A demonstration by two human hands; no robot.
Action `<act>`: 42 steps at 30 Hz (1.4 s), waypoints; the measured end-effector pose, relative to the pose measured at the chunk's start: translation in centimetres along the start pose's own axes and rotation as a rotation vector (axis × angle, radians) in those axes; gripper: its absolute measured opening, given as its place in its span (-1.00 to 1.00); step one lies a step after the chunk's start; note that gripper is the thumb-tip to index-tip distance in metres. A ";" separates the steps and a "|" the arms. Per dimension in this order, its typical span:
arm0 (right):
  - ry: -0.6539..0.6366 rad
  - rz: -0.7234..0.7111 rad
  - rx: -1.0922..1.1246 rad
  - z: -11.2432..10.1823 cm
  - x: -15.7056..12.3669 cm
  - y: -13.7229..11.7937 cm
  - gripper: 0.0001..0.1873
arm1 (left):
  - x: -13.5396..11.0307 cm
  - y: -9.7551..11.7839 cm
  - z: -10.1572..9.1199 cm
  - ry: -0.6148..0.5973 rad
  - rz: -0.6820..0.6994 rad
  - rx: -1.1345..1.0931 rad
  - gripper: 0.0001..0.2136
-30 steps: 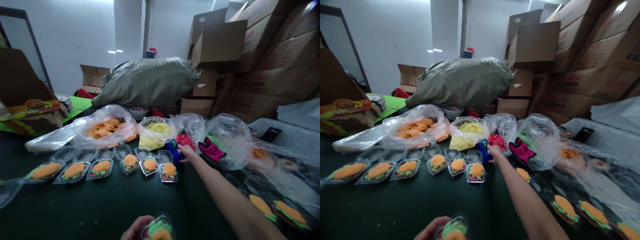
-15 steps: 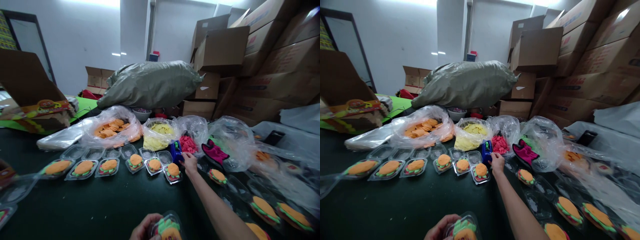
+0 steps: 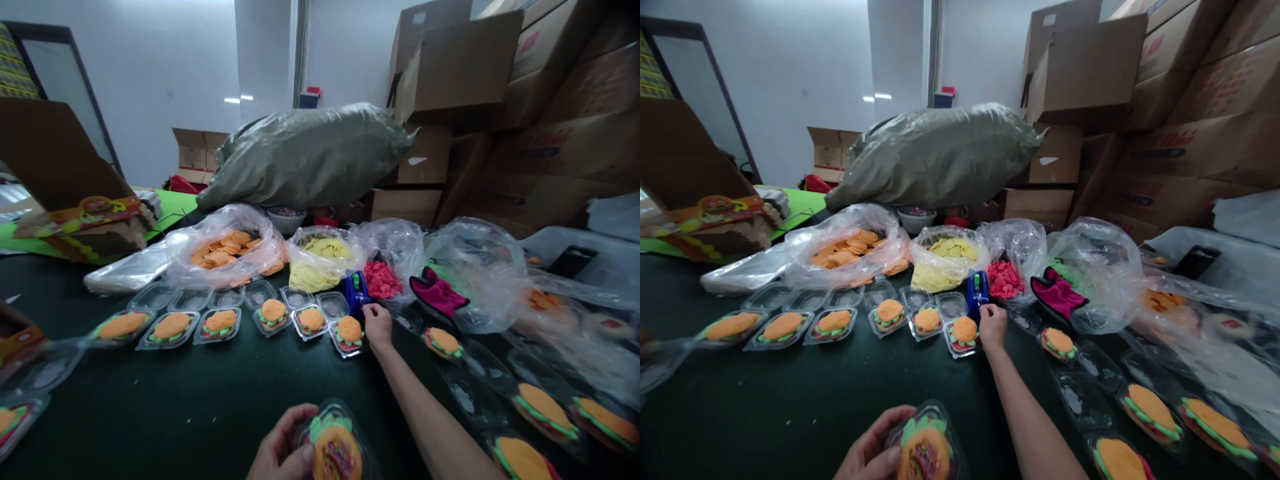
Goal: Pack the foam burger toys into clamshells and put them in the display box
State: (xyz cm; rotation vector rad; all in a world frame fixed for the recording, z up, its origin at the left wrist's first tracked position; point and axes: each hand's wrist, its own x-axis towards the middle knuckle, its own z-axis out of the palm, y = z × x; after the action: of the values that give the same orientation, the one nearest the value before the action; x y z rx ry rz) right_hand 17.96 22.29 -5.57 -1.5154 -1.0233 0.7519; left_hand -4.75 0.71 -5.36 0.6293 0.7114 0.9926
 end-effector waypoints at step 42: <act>-1.052 0.243 0.224 -12.0 -24.9 -4.7 -0.68 | -7.6 -0.3 7.0 0.155 0.207 0.180 -0.68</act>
State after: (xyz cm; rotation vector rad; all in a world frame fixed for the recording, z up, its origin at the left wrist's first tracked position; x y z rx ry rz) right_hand 17.03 -5.20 -0.39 -1.0114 -1.4329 1.8735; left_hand -1.90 -7.31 0.55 0.8007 0.8920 1.1861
